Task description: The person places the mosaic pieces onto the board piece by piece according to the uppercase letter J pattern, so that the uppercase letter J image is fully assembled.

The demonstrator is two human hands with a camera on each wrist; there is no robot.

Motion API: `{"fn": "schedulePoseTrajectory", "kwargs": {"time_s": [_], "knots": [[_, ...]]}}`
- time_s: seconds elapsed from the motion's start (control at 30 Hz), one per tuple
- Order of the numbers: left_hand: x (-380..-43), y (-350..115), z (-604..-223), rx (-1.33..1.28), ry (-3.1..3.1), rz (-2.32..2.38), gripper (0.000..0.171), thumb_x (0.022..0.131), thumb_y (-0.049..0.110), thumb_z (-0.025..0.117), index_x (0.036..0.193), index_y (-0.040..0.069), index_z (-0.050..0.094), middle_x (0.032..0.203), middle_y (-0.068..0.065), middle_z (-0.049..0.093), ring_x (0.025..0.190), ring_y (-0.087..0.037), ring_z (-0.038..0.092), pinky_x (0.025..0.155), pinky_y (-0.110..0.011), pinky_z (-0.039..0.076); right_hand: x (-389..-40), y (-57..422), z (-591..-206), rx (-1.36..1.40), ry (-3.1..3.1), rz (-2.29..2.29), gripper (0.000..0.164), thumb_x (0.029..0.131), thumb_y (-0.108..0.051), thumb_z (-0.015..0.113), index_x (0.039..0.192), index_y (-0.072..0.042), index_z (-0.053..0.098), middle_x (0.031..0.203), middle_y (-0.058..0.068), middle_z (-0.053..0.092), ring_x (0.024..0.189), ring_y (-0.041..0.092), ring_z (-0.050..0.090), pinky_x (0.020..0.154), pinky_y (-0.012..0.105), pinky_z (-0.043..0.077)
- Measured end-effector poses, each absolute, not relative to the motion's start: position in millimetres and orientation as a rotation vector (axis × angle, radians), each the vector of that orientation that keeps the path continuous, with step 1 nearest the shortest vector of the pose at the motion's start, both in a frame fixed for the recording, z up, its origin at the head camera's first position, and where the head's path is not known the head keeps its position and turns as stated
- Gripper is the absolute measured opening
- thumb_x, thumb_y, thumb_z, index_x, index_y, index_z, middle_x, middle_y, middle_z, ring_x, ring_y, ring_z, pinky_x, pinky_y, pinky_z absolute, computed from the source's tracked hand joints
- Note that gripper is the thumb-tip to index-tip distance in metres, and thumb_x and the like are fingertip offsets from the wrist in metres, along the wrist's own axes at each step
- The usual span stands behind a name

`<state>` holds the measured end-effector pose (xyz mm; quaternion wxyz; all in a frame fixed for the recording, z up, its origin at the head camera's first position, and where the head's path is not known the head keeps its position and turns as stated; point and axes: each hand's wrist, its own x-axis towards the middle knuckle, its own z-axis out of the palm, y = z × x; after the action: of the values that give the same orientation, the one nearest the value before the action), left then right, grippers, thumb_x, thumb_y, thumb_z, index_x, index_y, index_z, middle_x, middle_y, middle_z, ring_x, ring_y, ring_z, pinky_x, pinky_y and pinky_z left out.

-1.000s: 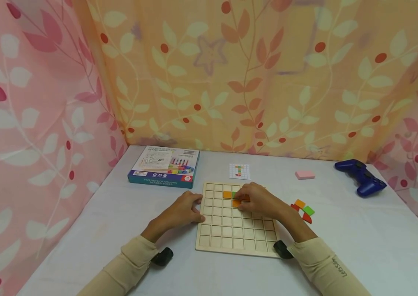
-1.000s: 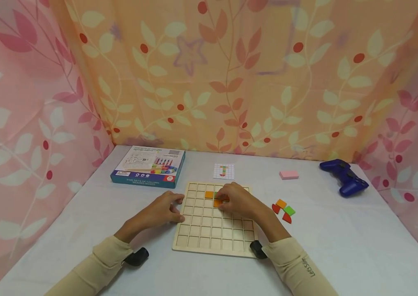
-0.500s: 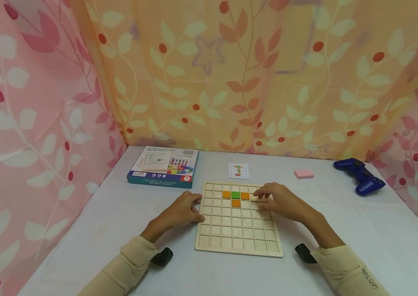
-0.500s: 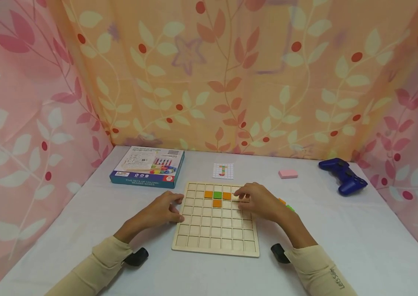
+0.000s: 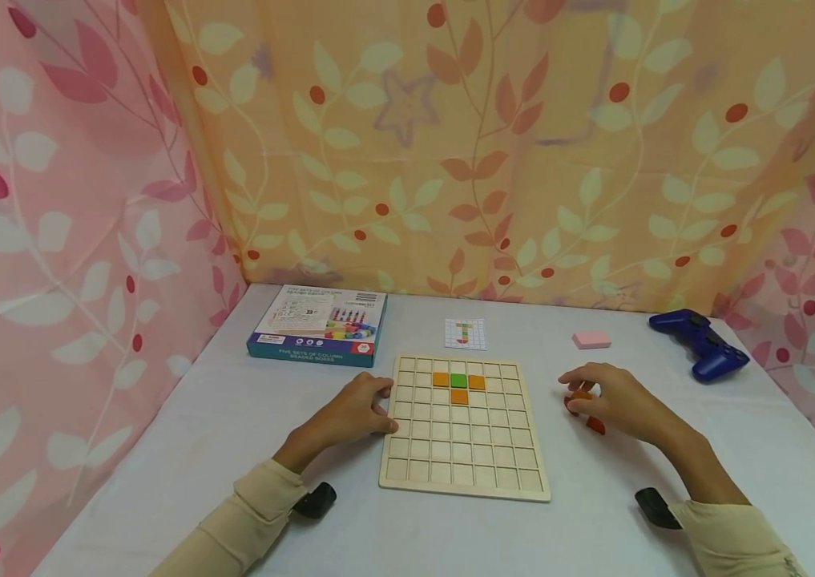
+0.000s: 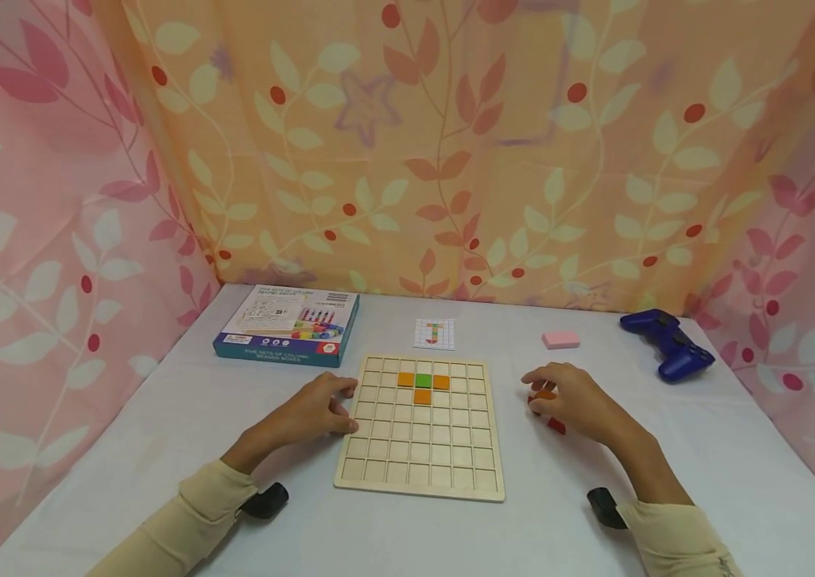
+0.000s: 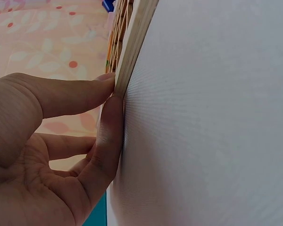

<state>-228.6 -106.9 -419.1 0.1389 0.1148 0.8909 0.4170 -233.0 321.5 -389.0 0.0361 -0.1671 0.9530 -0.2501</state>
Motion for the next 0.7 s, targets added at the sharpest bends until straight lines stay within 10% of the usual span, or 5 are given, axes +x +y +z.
{"fn": "schedulePoseTrajectory", "kwargs": {"time_s": [0.7], "knots": [[-230,-108,-421,0.334,2.571,1.198,0.08,0.084,0.007,0.09,0.153,-0.004,0.051,0.121,-0.01,0.053,0.092,-0.016,0.064,0.078,-0.027,0.058,-223,362,-398,-0.382,2.932,-0.675,0.041,0.087,-0.002,0.069,0.128,-0.005,0.074,0.123,0.017,0.072,0.115,0.043,0.064,0.097,0.069,0.052]]}}
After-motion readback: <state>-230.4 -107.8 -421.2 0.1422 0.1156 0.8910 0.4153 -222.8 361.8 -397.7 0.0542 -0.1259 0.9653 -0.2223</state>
